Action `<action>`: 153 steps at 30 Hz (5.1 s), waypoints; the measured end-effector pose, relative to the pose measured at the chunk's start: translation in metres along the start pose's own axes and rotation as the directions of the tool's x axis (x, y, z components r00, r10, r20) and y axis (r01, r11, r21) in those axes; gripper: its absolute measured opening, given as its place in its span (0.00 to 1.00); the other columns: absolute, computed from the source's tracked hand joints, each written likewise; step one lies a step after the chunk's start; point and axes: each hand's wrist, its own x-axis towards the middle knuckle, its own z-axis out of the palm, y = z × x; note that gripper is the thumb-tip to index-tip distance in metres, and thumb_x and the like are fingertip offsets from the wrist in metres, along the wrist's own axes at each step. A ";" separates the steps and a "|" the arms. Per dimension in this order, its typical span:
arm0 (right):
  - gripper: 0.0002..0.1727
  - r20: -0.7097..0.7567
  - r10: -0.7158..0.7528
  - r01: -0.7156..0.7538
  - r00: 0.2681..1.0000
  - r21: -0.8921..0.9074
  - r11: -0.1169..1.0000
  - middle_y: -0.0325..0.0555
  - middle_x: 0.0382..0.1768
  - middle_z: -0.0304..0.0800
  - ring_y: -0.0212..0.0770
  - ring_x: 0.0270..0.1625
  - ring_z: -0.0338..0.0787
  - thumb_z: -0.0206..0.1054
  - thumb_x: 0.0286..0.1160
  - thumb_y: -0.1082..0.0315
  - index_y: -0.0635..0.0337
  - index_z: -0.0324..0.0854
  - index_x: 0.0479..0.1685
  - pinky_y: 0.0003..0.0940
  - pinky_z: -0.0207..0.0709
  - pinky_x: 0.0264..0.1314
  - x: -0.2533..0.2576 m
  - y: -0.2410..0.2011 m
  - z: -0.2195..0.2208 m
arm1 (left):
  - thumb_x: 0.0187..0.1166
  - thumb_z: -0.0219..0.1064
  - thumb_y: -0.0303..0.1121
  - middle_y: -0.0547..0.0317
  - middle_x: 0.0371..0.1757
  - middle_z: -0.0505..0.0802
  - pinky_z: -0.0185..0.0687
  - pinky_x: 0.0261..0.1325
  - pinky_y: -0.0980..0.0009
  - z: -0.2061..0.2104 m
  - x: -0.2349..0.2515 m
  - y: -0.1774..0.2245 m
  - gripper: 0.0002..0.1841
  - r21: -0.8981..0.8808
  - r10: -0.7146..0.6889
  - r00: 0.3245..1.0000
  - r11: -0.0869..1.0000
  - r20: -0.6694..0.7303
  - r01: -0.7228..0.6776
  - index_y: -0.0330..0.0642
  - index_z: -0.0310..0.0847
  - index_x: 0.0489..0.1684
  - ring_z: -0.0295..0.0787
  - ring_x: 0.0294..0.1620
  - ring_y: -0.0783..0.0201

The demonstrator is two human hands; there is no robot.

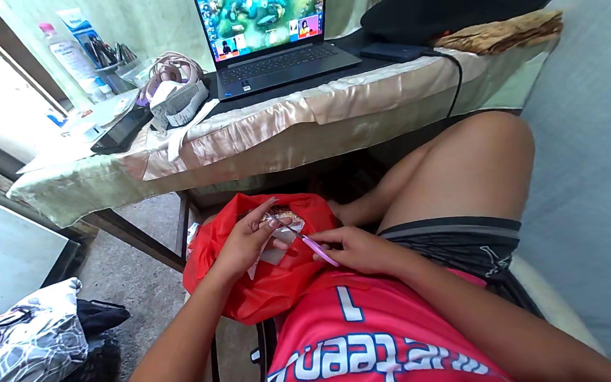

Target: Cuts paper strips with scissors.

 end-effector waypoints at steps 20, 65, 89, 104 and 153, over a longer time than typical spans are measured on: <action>0.25 -0.080 0.068 -0.069 0.994 -0.018 0.997 0.38 0.52 0.92 0.28 0.49 0.90 0.67 0.82 0.48 0.48 0.81 0.74 0.30 0.84 0.57 0.001 -0.001 0.001 | 0.90 0.55 0.24 0.44 0.64 0.90 0.96 0.50 0.61 -0.002 0.001 0.003 0.21 -0.025 -0.097 0.984 0.995 -0.151 0.095 0.32 0.67 0.80 0.97 0.45 0.53; 0.25 -0.025 0.037 -0.037 0.999 0.009 0.999 0.35 0.47 0.92 0.25 0.43 0.88 0.66 0.83 0.48 0.46 0.82 0.74 0.26 0.83 0.51 0.002 -0.001 0.004 | 0.91 0.53 0.24 0.41 0.63 0.91 0.95 0.53 0.59 0.000 0.001 0.002 0.29 -0.067 -0.100 0.994 0.993 -0.046 0.097 0.38 0.52 0.92 0.97 0.46 0.50; 0.25 -0.088 0.097 -0.091 0.991 0.071 0.993 0.37 0.45 0.90 0.29 0.40 0.88 0.68 0.83 0.51 0.46 0.79 0.76 0.29 0.84 0.48 0.003 -0.001 0.006 | 0.90 0.56 0.26 0.43 0.61 0.93 0.95 0.53 0.59 -0.001 -0.001 0.003 0.11 -0.034 -0.023 0.987 0.999 -0.161 0.018 0.30 0.78 0.61 0.97 0.48 0.51; 0.24 -0.123 0.090 -0.086 0.988 0.035 0.996 0.36 0.38 0.89 0.28 0.34 0.85 0.69 0.82 0.50 0.50 0.83 0.71 0.27 0.83 0.42 0.003 -0.002 0.005 | 0.86 0.63 0.26 0.47 0.48 0.93 0.93 0.44 0.65 -0.003 0.001 -0.003 0.14 0.031 -0.044 0.986 0.998 -0.160 0.050 0.33 0.81 0.66 0.92 0.36 0.59; 0.28 -0.172 0.131 -0.084 0.976 0.254 0.963 0.37 0.44 0.94 0.31 0.35 0.93 0.70 0.82 0.60 0.50 0.75 0.82 0.28 0.91 0.39 0.003 -0.004 0.009 | 0.88 0.62 0.33 0.55 0.40 0.92 0.75 0.26 0.77 -0.006 0.004 -0.011 0.10 0.105 0.025 0.989 0.994 -0.149 -0.009 0.36 0.86 0.50 0.79 0.23 0.71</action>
